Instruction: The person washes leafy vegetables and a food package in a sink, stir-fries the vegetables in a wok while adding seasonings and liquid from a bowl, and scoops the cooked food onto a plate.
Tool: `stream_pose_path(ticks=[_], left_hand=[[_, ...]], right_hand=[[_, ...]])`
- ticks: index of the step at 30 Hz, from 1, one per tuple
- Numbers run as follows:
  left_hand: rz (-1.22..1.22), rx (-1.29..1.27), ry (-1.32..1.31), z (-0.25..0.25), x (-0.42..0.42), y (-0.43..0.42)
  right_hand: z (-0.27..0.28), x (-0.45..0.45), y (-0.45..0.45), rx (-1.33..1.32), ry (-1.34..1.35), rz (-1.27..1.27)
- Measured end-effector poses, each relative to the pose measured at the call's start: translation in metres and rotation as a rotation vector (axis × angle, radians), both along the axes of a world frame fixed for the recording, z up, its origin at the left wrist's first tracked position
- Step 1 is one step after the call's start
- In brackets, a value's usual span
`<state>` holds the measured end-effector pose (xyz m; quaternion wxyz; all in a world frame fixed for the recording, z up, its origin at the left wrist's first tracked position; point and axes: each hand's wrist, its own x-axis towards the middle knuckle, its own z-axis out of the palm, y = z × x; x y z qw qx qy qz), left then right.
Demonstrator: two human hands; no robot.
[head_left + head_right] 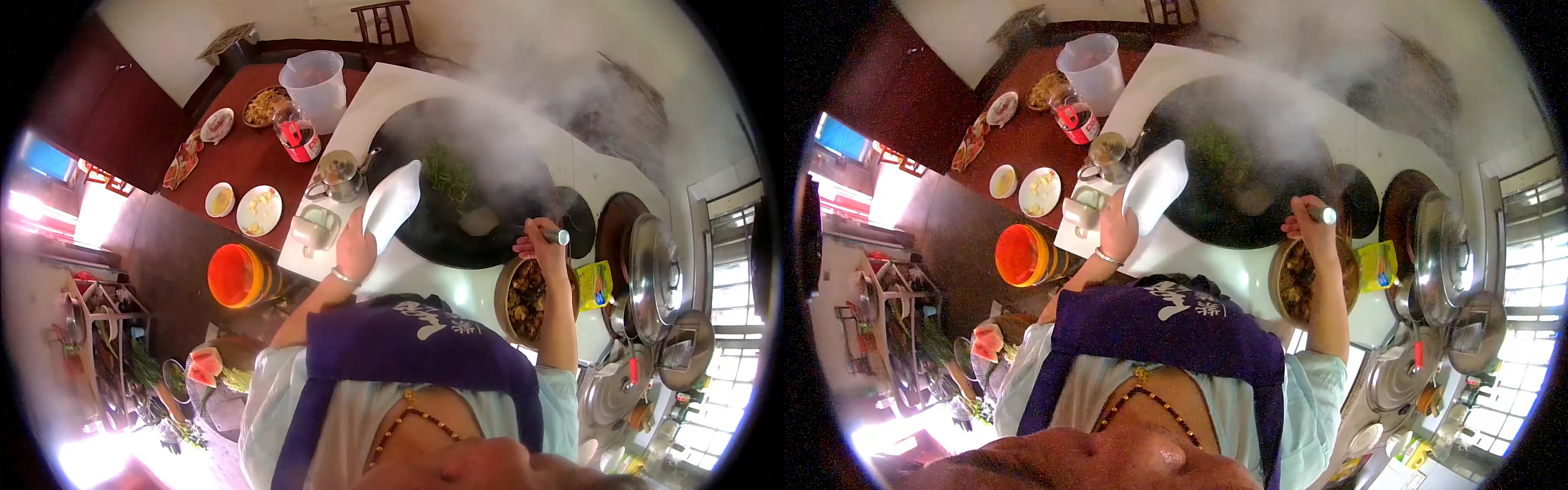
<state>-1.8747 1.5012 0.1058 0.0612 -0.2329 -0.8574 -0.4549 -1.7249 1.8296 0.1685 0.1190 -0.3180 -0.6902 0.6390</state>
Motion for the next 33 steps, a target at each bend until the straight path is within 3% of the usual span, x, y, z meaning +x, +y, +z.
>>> stream_pose_path(ticks=[3,6,9,12,14,17,21,23,26,29,33], left_hand=[[0.003,-0.012,0.141,-0.005,0.006,0.0],[-0.041,0.009,0.171,-0.004,0.01,-0.003],[-0.025,-0.021,0.145,-0.008,0.014,-0.008],[-0.01,-0.019,0.075,-0.014,0.018,-0.018],[0.004,-0.008,0.086,-0.018,0.023,-0.025],[-0.004,0.01,0.039,-0.03,0.028,-0.04],[0.016,0.015,0.051,-0.037,0.033,-0.045],[0.025,0.008,0.001,-0.028,0.037,-0.042],[0.043,0.015,-0.028,-0.032,0.039,-0.043],[0.119,0.053,-0.276,-0.023,0.045,-0.046],[0.107,0.235,-0.458,-0.043,0.043,-0.055]], right_hand=[[-0.04,-0.017,0.0,0.023,0.072,-0.075],[-0.101,-0.056,0.006,-0.126,0.31,-0.011],[-0.131,-0.073,0.022,0.548,0.428,0.296],[-0.077,-0.045,0.014,0.295,0.319,0.277],[-0.041,-0.022,0.017,-0.078,0.148,0.173],[0.006,0.0,0.01,-0.093,-0.03,0.0],[-0.02,-0.028,-0.014,-0.14,0.023,-0.101],[-0.061,-0.055,-0.007,-0.255,0.184,-0.119],[-0.067,-0.067,-0.003,-0.343,0.349,-0.156],[-0.05,-0.046,-0.009,-0.318,0.341,-0.198],[-0.023,-0.007,0.0,-0.233,0.106,-0.089]])
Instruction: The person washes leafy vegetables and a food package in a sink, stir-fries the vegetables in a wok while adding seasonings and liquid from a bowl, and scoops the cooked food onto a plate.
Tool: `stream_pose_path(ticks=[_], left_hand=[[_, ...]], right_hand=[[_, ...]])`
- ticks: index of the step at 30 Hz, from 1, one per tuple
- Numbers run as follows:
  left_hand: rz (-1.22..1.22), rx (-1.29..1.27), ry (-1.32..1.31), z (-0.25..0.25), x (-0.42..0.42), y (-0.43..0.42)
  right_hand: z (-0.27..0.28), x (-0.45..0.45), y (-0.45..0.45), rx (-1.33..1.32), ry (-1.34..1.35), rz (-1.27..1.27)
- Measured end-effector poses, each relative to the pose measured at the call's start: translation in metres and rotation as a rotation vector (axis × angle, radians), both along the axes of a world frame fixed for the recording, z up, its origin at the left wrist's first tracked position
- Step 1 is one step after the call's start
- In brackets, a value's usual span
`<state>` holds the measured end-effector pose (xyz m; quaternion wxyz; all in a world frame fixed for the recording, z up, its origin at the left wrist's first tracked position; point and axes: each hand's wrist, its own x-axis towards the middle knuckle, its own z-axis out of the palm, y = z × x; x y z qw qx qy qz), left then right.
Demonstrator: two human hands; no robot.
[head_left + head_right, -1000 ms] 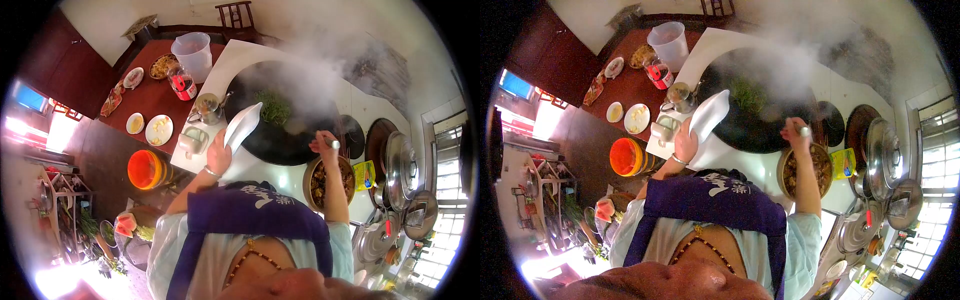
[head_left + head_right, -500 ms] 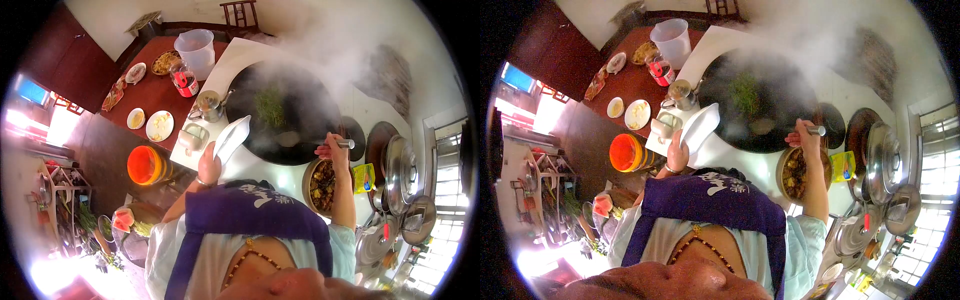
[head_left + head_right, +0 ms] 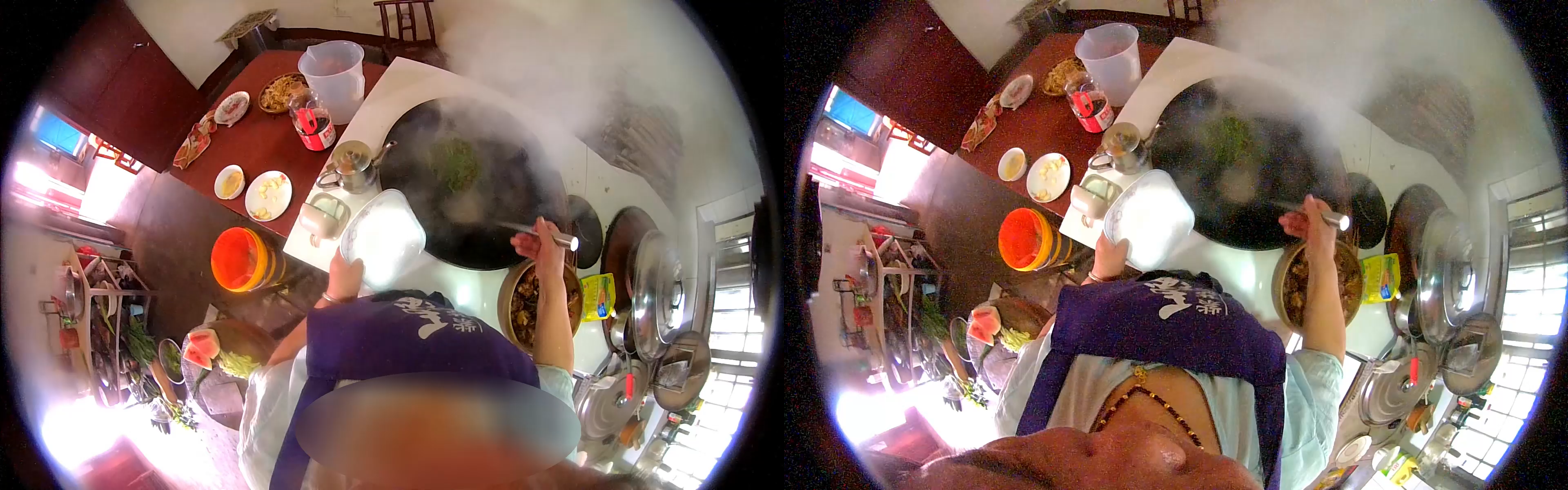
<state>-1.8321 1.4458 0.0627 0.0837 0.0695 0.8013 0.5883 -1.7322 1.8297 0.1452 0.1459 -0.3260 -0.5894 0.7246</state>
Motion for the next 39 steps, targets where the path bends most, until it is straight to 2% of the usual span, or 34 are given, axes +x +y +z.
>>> stream_pose_path(ticks=[4,7,10,11,16,19,22,25,27,28,29,31,32,33,34,35,36,37,39], left_hand=[[-0.084,0.232,-0.074,-0.021,-0.001,-0.006],[-0.114,0.271,-0.225,-0.037,-0.001,-0.008],[-0.126,0.553,-0.434,-0.036,-0.001,-0.004],[-0.138,0.57,-0.479,-0.033,-0.002,-0.005],[-0.184,0.667,-0.613,-0.032,-0.002,-0.002],[-0.136,0.674,-0.789,-0.002,0.002,0.005],[-0.113,0.687,-0.776,-0.025,0.0,0.004],[-0.159,0.81,-0.779,-0.021,0.002,0.005],[-0.188,0.869,-0.795,-0.03,0.0,0.004],[-0.211,0.895,-0.805,-0.038,-0.003,0.003],[-0.214,0.893,-0.792,-0.054,-0.008,-0.001],[-0.238,0.886,-0.775,-0.086,-0.013,-0.006],[-0.162,0.785,-0.818,-0.045,-0.008,-0.001],[-0.211,0.741,-0.814,-0.079,-0.015,-0.011],[-0.258,0.727,-0.893,-0.092,-0.023,-0.017],[-0.308,0.793,-0.92,-0.082,-0.024,-0.014],[-0.358,0.857,-0.949,-0.07,-0.024,-0.011],[-0.303,0.819,-0.944,-0.069,-0.022,-0.013],[-0.346,0.646,-0.804,-0.043,-0.017,-0.004]], right_hand=[[0.005,-0.004,-0.029,-0.115,-0.043,-0.033],[-0.064,-0.044,-0.049,-0.283,0.229,-0.098],[-0.078,-0.082,-0.045,-0.259,0.368,-0.165],[-0.07,-0.086,-0.038,-0.278,0.38,-0.175],[-0.002,-0.031,-0.004,0.136,0.045,0.053],[0.031,0.003,-0.004,0.267,-0.151,0.007],[-0.002,0.003,0.006,0.281,-0.091,-0.01],[-0.063,-0.035,0.01,0.21,0.121,-0.06],[-0.116,-0.064,0.027,0.059,0.297,0.066],[-0.115,-0.07,0.025,-0.015,0.387,0.12],[-0.112,-0.069,0.025,0.845,0.245,0.288],[-0.075,-0.06,0.004,-0.511,0.043,0.165],[-0.059,-0.05,-0.011,-0.176,-0.01,0.337],[-0.041,-0.038,-0.027,0.16,-0.082,0.483],[-0.002,-0.031,-0.045,0.539,-0.22,0.636],[0.026,-0.023,-0.059,0.902,-0.392,0.782],[-0.012,-0.019,-0.049,1.122,-0.279,0.895],[-0.049,-0.012,-0.038,1.343,-0.161,1.018],[-0.052,0.002,-0.05,1.482,-0.2,1.117]])
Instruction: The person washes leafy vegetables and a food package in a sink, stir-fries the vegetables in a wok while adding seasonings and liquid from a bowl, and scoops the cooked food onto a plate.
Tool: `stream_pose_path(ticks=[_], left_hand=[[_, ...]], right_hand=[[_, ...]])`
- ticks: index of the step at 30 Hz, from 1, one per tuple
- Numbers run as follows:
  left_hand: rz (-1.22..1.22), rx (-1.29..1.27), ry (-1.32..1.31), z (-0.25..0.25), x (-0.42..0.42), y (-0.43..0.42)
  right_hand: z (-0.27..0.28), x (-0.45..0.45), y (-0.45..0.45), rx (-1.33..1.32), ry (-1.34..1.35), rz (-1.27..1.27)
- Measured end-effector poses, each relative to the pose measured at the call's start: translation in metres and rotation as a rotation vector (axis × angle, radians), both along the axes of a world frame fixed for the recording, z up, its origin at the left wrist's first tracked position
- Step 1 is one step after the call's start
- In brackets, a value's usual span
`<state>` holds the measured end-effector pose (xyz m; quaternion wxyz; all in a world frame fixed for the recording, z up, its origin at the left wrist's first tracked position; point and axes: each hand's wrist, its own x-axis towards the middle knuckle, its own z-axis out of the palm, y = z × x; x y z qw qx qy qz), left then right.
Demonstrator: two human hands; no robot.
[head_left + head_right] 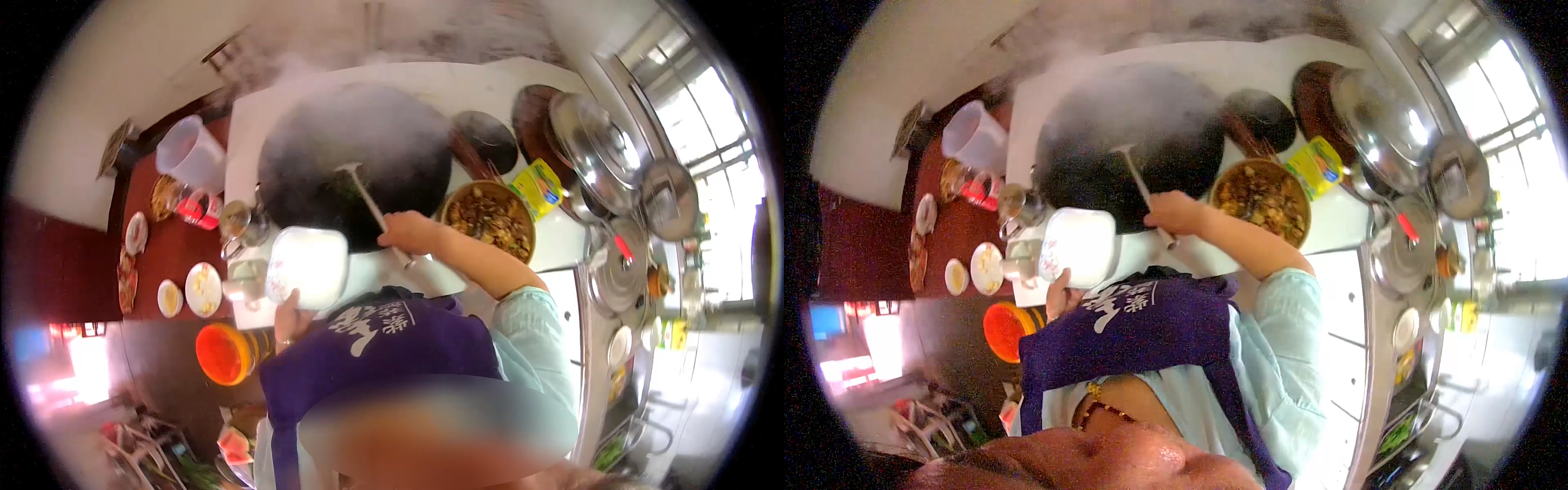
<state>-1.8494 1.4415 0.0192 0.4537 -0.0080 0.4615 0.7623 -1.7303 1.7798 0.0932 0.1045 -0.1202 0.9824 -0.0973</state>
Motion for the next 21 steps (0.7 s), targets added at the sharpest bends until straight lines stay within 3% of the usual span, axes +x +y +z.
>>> stream_pose_path(ticks=[2,4,7,9,10,12,13,14,16,19,21], left_hand=[[-0.106,-0.038,0.309,-0.012,-0.003,-0.008],[-0.148,-0.071,0.432,-0.007,-0.003,0.001],[-0.051,-0.061,0.195,0.028,0.01,0.02],[0.109,0.039,-0.158,0.056,0.021,0.04],[0.099,-0.001,-0.153,0.06,0.022,0.044],[0.09,-0.076,-0.146,0.063,0.024,0.049],[0.013,-0.096,-0.007,0.054,0.021,0.047],[-0.065,-0.117,0.133,0.036,0.016,0.042],[-0.163,-0.14,0.327,0.024,0.012,0.035],[-0.162,-0.133,0.381,0.037,0.024,0.046],[-0.094,-0.117,0.275,0.06,0.039,0.055]], right_hand=[[-0.015,0.016,-0.011,0.002,-0.007,-0.044],[-0.029,0.038,-0.018,-0.067,0.025,-0.093],[-0.031,0.072,-0.024,-0.208,0.131,-0.176],[-0.021,0.102,-0.012,-0.352,0.298,-0.253],[-0.011,0.119,0.003,-0.423,0.535,-0.35],[0.012,0.156,0.04,-0.1,0.559,-0.796],[0.025,0.172,0.059,-0.01,0.595,-1.068],[0.005,0.195,0.085,-0.26,0.987,-1.226],[-0.041,0.249,0.136,-0.437,1.028,-1.677],[-0.092,0.294,0.158,-0.153,0.577,-1.416],[-0.1,0.29,0.16,-0.111,0.544,-1.32]])
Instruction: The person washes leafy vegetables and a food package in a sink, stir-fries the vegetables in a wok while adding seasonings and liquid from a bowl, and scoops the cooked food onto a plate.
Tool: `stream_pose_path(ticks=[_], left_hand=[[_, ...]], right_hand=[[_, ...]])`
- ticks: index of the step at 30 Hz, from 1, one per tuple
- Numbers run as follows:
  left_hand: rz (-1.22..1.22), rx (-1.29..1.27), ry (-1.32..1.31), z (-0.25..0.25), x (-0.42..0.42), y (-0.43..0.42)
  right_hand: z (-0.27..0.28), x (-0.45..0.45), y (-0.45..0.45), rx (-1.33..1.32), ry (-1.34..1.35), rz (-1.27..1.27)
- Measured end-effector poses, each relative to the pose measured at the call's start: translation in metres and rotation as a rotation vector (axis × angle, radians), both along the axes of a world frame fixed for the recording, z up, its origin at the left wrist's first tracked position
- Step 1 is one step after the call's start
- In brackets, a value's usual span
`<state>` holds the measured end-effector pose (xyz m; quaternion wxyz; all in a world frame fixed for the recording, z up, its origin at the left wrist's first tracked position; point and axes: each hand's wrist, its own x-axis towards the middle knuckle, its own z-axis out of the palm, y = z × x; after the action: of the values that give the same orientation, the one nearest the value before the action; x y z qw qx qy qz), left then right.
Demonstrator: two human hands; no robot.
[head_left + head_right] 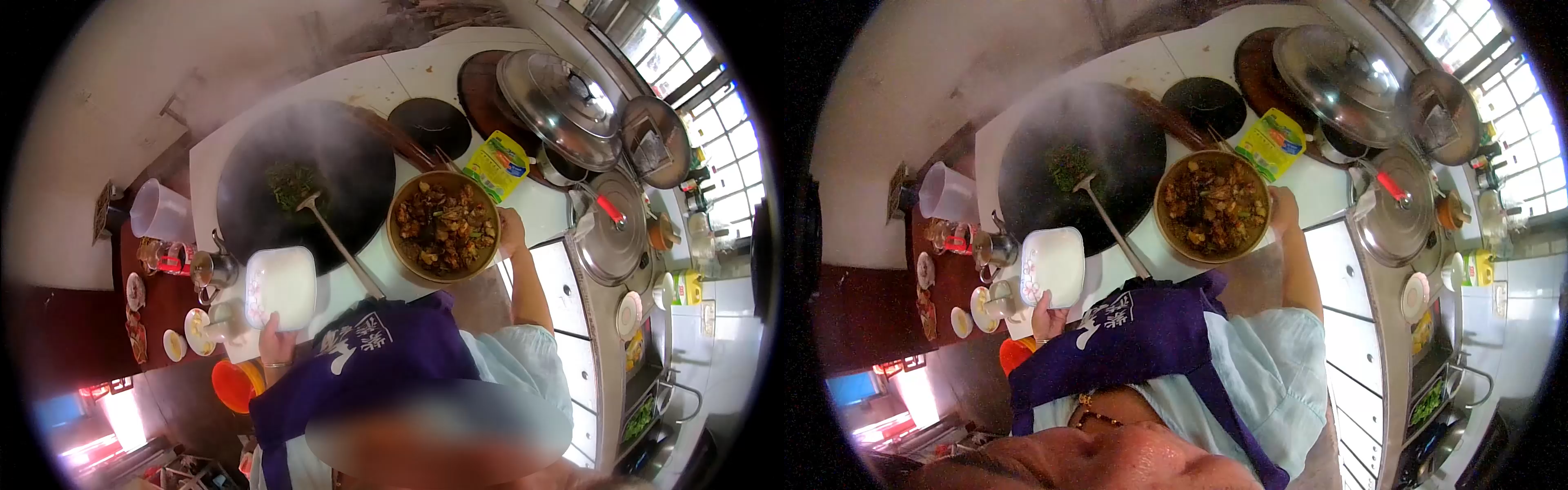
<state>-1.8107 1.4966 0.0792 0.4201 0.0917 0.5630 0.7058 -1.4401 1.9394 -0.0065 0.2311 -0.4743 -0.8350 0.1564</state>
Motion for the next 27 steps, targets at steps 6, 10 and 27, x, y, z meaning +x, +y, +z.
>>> stream_pose_path(ticks=[6,10,27], left_hand=[[0.2,0.095,-0.362,-0.012,0.009,-0.002],[0.202,0.144,-0.449,-0.019,0.008,-0.007],[0.2,0.128,-0.411,-0.016,0.012,-0.01]], right_hand=[[-0.022,-0.019,0.011,0.046,-0.02,-0.097],[-0.024,-0.01,0.012,0.135,0.088,-0.016],[-0.059,0.012,0.044,0.242,-0.012,0.135]])
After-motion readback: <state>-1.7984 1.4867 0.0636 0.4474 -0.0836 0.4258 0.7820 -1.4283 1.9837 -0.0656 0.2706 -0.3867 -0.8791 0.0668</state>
